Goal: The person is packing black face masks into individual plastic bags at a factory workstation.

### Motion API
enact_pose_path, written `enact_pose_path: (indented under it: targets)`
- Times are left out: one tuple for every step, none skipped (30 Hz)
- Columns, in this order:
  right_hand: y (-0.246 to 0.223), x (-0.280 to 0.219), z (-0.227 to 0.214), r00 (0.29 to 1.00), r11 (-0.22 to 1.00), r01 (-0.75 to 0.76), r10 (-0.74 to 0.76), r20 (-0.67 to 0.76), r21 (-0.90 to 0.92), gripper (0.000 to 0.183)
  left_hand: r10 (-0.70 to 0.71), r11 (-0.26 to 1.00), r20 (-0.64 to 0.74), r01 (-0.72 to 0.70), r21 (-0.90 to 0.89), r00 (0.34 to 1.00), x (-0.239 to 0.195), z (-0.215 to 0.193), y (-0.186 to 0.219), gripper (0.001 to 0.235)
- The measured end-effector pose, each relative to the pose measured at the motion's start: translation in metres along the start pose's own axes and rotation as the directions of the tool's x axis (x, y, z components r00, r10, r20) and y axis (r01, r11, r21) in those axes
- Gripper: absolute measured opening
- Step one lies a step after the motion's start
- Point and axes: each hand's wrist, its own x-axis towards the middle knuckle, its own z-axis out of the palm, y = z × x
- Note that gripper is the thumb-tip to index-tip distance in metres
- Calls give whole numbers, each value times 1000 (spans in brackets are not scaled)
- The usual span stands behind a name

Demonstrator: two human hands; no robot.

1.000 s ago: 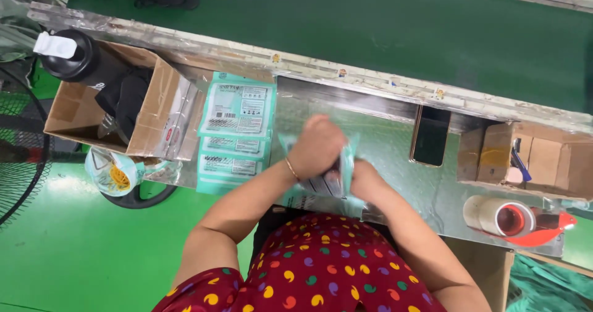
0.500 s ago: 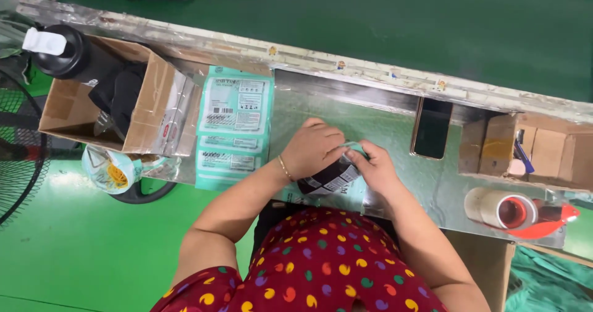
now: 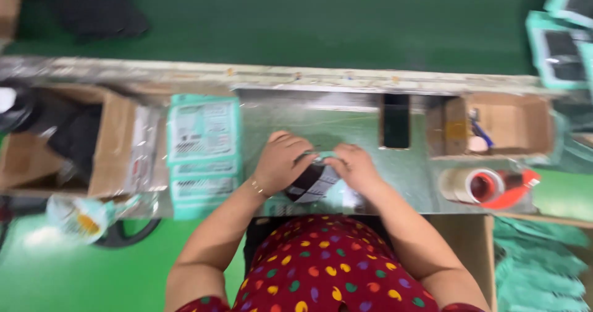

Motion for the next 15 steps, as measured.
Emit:
enact_pose_path:
  targets:
    - [-3,-3,-6,1000,1000,-17,16,-25,-21,12,30,999,7,-29,-19,1000,-1,4,-1,13]
    - [-7,-3,-10,996,996,76,-77,-45,-36,15,20,999,-32,-21,-31,999,-2,6,-3,14]
    - [-10,-3,-14,984,984,167,-170,-61,-55,18,9,999,-70,-12,-44,998,-3,8,-5,15]
    - [-2,-6,-20,984,985,157,-162,-78,-70,18,29,998,-63,-33,-54,998,-1,5,-3,15]
    - [5,-9,-24,990,988,136,-139,-33,-73,19,8,999,-94,-13,-47,996,0,1,-2,14]
    - [12,-13,-27,993,991,117,-116,18,-72,21,-22,999,-125,17,-39,992,-2,-4,0,12]
    - [35,-24,-42,994,991,108,-108,8,-79,21,-11,999,-119,5,-47,993,-3,-13,2,12]
    - [59,-31,-58,986,1000,22,-20,-168,11,14,-65,998,-127,68,18,990,-2,-23,2,25]
    - [83,-38,-74,941,992,-46,81,-329,115,10,-119,988,-138,131,82,983,-1,-34,2,40]
    - [71,-36,-102,938,993,-48,82,-337,108,10,-110,990,-136,121,78,985,-10,-46,-2,40]
    - [60,-34,-130,734,930,-75,296,-611,360,20,-143,973,-114,160,163,983,-18,-57,-7,61]
    - [48,-35,-156,421,816,4,523,-741,578,35,-177,949,-88,194,247,980,-26,-68,-12,83]
    - [66,-40,-170,408,818,2,524,-748,575,35,-168,953,-79,183,241,983,-40,-71,-19,83]
    - [83,-45,-182,363,783,170,514,-777,598,34,-205,927,-43,208,313,978,-54,-75,-27,93]
    - [100,-51,-194,314,731,336,508,-802,594,33,-243,895,-11,228,384,970,-67,-80,-37,103]
